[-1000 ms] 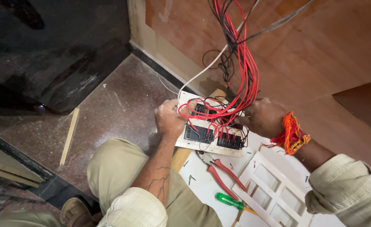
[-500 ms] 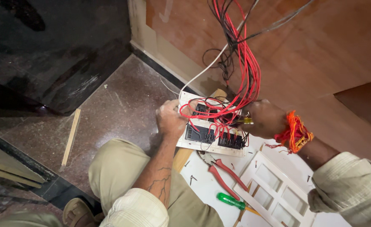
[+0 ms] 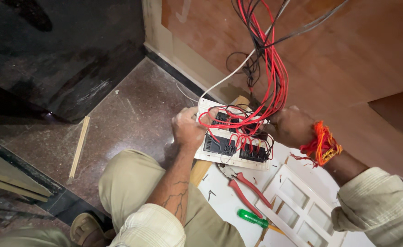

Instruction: The person installs a switchboard panel into a wall opening by organizing wires, securing them into the back of the panel, and then using a screwdriver to fasten the panel to the wall.

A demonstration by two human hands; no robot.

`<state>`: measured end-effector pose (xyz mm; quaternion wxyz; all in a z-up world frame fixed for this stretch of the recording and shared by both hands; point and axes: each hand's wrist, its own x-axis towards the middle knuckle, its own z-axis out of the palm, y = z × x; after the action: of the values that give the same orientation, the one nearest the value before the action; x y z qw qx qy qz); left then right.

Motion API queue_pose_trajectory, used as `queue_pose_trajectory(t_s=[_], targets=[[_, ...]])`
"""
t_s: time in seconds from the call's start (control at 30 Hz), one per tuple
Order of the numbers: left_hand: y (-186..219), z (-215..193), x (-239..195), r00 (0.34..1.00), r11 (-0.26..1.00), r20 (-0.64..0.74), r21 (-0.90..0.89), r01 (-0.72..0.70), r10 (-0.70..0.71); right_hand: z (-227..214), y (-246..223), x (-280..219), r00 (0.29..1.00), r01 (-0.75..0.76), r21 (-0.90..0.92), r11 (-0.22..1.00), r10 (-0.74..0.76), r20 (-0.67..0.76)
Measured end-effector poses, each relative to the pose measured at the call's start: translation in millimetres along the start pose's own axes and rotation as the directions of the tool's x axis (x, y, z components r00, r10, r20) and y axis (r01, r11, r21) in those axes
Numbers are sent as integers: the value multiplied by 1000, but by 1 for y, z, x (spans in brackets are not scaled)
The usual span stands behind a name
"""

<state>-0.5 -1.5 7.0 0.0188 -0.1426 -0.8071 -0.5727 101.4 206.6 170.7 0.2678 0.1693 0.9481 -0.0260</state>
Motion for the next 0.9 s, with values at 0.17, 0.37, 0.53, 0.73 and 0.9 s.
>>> queue_pose_trajectory(t_s=[0.17, 0.37, 0.53, 0.73, 0.9], targets=[[-2, 3, 0, 999, 999, -25, 23, -25, 26, -4, 4, -3, 994, 100, 28, 995, -98, -44], [-10, 6, -2, 999, 1000, -18, 10, -28, 28, 1, -2, -3, 999, 45, 42, 998, -44, -24], [-14, 10, -2, 1000, 999, -25, 44, 1, 0, 3, 0, -5, 970, 162, 26, 987, -154, -191], [-12, 9, -2, 1000, 1000, -12, -2, 11, -12, 5, 4, -6, 996, 10, 126, 992, 1, -87], [-14, 8, -2, 1000, 1000, -26, -16, -18, 18, 5, 4, -1, 991, 100, 36, 994, -97, -92]])
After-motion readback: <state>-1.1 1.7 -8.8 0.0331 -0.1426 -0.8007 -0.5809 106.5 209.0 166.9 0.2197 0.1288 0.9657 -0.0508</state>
